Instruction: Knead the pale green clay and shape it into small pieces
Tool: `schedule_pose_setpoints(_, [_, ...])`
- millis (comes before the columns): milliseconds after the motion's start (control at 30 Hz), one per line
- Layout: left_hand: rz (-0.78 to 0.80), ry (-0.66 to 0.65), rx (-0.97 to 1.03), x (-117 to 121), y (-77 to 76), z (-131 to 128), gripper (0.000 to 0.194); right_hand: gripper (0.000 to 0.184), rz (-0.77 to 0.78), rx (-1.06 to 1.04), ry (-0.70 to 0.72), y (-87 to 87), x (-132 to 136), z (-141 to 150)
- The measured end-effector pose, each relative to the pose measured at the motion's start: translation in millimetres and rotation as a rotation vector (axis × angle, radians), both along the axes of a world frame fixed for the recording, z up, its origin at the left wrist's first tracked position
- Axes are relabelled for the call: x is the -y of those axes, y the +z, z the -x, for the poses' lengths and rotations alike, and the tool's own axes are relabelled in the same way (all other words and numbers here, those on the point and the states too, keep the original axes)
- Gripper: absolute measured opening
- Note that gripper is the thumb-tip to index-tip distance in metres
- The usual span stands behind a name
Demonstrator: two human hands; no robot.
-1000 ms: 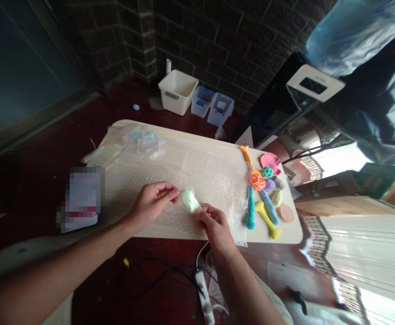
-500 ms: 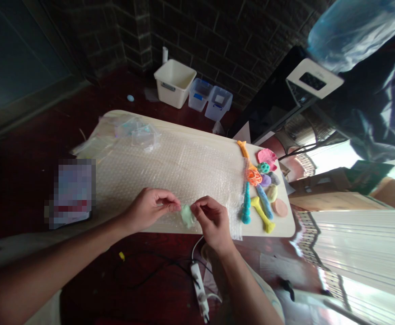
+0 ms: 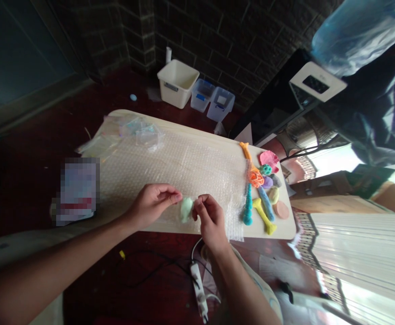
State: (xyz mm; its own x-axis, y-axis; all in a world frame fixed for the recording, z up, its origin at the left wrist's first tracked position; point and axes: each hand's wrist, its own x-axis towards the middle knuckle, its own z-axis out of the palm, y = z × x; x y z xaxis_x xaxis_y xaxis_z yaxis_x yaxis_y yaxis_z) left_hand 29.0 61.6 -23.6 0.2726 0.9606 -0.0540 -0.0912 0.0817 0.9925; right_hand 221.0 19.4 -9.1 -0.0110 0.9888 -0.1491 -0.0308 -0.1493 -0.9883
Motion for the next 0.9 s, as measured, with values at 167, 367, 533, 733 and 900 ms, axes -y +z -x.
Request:
schedule_pose_setpoints(167, [-0.026, -0.041, 0.026, 3, -6.0, 1, 0.024, 0.030, 0.009, 0.137, 0.168, 7.4, 0, 4])
schedule_pose_setpoints(367, [0.059, -0.049, 0.083, 2, -8.7, 4, 0.027, 0.031, -0.058, 0.190, 0.135, 9.8, -3, 2])
schedule_pose_setpoints(533, [0.016, -0.048, -0.004, 2, -3.6, 9, 0.022, 0.031, -0.077, 0.326, 0.212, 10.6, -3, 0])
schedule_pose_setpoints(733, [-0.063, -0.048, -0.129, 4, 1.2, 10, 0.020, 0.029, -0.122, 0.400, 0.186, 9.3, -1, 4])
schedule_pose_setpoints(900, [-0.062, 0.001, -0.164, 4, 0.7, 12, 0.022, 0.030, -0.123, 0.404, 0.070, 5.8, -1, 4])
